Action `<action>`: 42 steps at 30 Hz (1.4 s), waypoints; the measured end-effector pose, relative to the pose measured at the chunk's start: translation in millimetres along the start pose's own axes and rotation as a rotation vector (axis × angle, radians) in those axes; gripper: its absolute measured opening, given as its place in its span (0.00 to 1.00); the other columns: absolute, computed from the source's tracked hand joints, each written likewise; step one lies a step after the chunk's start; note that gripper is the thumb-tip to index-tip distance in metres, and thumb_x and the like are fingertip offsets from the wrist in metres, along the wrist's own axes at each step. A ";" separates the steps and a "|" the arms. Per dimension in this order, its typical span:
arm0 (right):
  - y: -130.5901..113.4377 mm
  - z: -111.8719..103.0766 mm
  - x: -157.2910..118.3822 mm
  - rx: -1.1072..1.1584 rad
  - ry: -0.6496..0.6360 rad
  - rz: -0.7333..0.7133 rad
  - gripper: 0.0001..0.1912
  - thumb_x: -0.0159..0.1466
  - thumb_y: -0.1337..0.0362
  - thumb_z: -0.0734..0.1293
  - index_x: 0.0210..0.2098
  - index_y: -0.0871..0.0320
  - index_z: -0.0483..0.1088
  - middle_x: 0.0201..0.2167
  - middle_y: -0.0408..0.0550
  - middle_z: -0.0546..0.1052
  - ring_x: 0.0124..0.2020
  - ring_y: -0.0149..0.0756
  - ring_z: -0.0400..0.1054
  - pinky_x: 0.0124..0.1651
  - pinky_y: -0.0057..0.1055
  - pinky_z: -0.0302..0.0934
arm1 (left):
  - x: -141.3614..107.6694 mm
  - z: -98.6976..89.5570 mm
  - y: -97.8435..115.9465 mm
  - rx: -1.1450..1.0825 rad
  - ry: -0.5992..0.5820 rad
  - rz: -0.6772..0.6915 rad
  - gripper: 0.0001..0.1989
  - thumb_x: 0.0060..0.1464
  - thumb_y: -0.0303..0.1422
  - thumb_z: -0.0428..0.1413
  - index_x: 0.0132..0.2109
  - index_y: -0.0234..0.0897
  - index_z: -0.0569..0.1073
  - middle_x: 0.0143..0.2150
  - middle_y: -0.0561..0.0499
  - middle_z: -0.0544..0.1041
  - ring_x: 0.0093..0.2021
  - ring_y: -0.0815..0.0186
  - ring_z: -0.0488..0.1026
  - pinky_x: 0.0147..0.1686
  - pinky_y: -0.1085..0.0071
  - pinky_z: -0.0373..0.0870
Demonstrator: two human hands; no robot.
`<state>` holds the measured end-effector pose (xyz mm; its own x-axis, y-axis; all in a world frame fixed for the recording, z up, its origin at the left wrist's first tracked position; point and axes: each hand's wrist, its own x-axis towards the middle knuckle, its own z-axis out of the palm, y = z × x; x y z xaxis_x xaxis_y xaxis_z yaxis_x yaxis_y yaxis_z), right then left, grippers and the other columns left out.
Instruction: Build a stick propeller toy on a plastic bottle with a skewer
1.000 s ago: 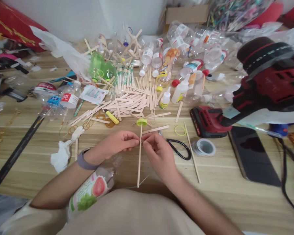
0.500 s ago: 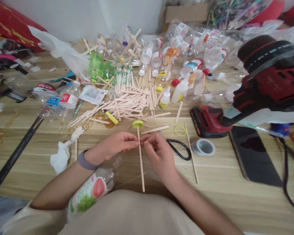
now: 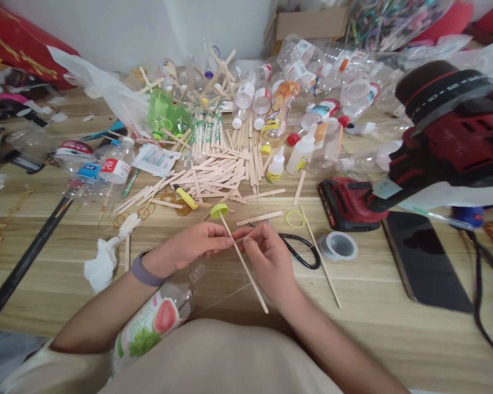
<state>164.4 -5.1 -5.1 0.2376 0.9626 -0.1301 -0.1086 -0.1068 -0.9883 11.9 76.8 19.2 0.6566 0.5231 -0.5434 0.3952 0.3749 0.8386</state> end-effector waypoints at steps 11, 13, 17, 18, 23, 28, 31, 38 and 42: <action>0.3 4.1 -2.2 0.066 0.016 0.037 0.10 0.60 0.61 0.67 0.25 0.54 0.62 0.33 0.46 0.79 0.23 0.31 0.70 0.26 0.29 0.62 | -0.2 1.8 -0.1 -0.018 0.019 -0.017 0.13 0.50 0.40 0.59 0.27 0.36 0.69 0.20 0.58 0.61 0.21 0.73 0.54 0.23 0.72 0.47; -0.1 4.6 -2.2 0.056 0.010 0.030 0.10 0.61 0.60 0.66 0.26 0.54 0.61 0.33 0.47 0.79 0.21 0.30 0.69 0.25 0.29 0.63 | 0.5 1.9 -1.3 -0.021 0.020 -0.017 0.12 0.50 0.40 0.59 0.27 0.36 0.69 0.21 0.58 0.61 0.21 0.72 0.55 0.23 0.71 0.47; 1.8 3.9 -0.5 -0.019 0.038 0.002 0.11 0.61 0.58 0.66 0.27 0.54 0.62 0.31 0.46 0.79 0.21 0.30 0.68 0.25 0.29 0.63 | 0.6 1.7 -2.8 -0.031 0.016 0.020 0.12 0.50 0.40 0.58 0.30 0.35 0.72 0.22 0.58 0.61 0.23 0.72 0.55 0.24 0.72 0.48; 2.8 3.5 0.2 -0.036 0.041 0.009 0.11 0.61 0.57 0.66 0.27 0.54 0.62 0.29 0.45 0.78 0.21 0.30 0.67 0.25 0.29 0.62 | 0.2 1.6 -3.0 -0.039 0.018 0.037 0.12 0.50 0.40 0.59 0.31 0.35 0.73 0.23 0.58 0.62 0.24 0.73 0.55 0.25 0.73 0.49; 5.1 1.5 1.4 -0.095 -0.028 0.094 0.12 0.59 0.56 0.67 0.25 0.53 0.63 0.14 0.37 0.69 0.16 0.30 0.64 0.20 0.27 0.56 | -1.4 1.3 -3.7 -0.097 0.035 0.110 0.12 0.51 0.40 0.58 0.34 0.34 0.74 0.26 0.57 0.66 0.25 0.74 0.56 0.25 0.74 0.51; 1.1 0.5 0.7 -0.140 -0.156 0.161 0.13 0.60 0.54 0.66 0.26 0.54 0.64 0.14 0.38 0.71 0.16 0.31 0.65 0.20 0.26 0.56 | -2.0 0.8 -3.5 -0.147 -0.024 0.151 0.14 0.54 0.40 0.57 0.41 0.33 0.76 0.21 0.59 0.64 0.21 0.75 0.56 0.22 0.75 0.47; 0.8 0.6 0.6 -0.120 -0.189 0.183 0.13 0.58 0.54 0.67 0.25 0.54 0.64 0.16 0.38 0.72 0.16 0.30 0.66 0.20 0.26 0.56 | -2.0 1.7 -3.3 -0.164 -0.053 0.144 0.14 0.53 0.40 0.57 0.38 0.33 0.76 0.19 0.58 0.64 0.20 0.75 0.57 0.21 0.75 0.48; 5.1 1.3 -0.5 -0.170 -0.232 0.147 0.10 0.58 0.57 0.67 0.25 0.54 0.66 0.19 0.39 0.73 0.17 0.30 0.66 0.21 0.27 0.58 | -0.2 4.6 -4.7 -0.221 -0.022 0.147 0.10 0.50 0.36 0.59 0.29 0.34 0.71 0.23 0.56 0.69 0.24 0.74 0.62 0.26 0.75 0.58; 5.7 -3.4 1.4 -0.293 -0.242 0.048 0.08 0.61 0.58 0.65 0.30 0.55 0.71 0.25 0.44 0.78 0.25 0.35 0.71 0.28 0.30 0.64 | 1.2 3.4 -6.1 -0.178 0.018 0.150 0.09 0.50 0.35 0.58 0.29 0.34 0.71 0.24 0.56 0.70 0.24 0.74 0.63 0.27 0.74 0.60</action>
<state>167.4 -5.3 -11.2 0.0000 0.9820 -0.1889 0.1744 -0.1860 -0.9670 12.4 72.5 13.6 0.6874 0.5956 -0.4155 0.1735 0.4209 0.8904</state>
